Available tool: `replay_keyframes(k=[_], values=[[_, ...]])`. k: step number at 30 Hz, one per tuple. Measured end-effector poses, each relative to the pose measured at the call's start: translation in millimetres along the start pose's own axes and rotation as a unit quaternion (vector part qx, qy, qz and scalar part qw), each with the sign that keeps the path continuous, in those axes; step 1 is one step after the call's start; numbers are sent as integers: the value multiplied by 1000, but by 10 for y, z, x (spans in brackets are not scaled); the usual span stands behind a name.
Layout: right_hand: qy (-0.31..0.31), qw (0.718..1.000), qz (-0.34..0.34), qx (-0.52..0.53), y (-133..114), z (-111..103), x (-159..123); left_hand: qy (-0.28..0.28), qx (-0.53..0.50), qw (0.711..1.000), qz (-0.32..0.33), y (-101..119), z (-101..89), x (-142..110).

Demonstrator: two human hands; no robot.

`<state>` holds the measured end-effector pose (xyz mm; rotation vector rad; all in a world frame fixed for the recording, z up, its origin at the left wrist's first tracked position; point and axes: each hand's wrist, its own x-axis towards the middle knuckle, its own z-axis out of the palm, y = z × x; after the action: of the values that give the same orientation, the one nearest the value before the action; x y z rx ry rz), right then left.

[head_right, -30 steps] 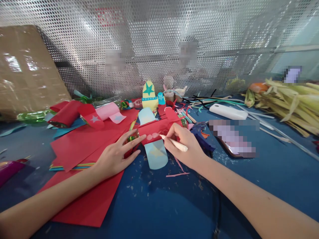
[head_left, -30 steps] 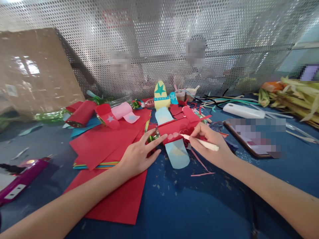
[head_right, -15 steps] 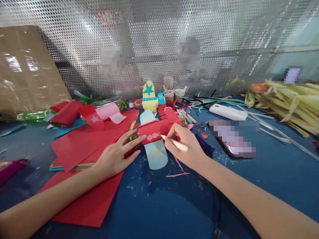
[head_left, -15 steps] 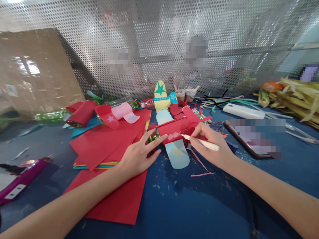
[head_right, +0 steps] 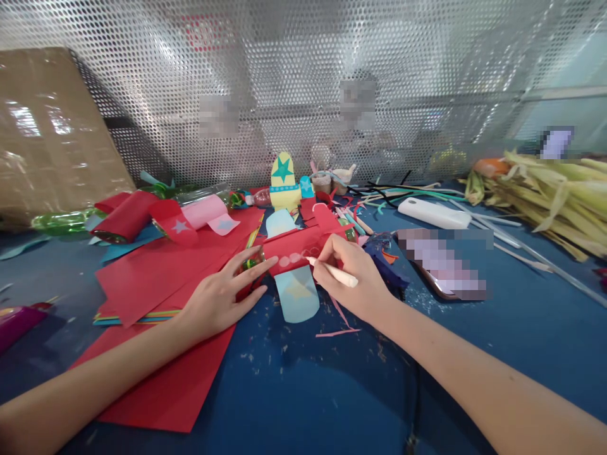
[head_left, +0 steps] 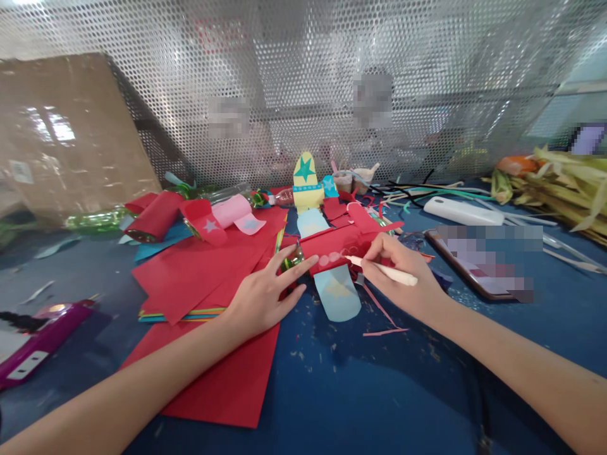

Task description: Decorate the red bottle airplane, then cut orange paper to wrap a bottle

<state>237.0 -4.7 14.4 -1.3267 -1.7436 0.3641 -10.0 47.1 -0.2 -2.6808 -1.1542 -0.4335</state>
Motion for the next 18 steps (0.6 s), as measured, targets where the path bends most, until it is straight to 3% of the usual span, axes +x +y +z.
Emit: replay_keyframes(k=[18], values=[[-2, 1000, 4, 12, 15, 10, 10, 3, -6, 1000, 5, -6, 2, -3]])
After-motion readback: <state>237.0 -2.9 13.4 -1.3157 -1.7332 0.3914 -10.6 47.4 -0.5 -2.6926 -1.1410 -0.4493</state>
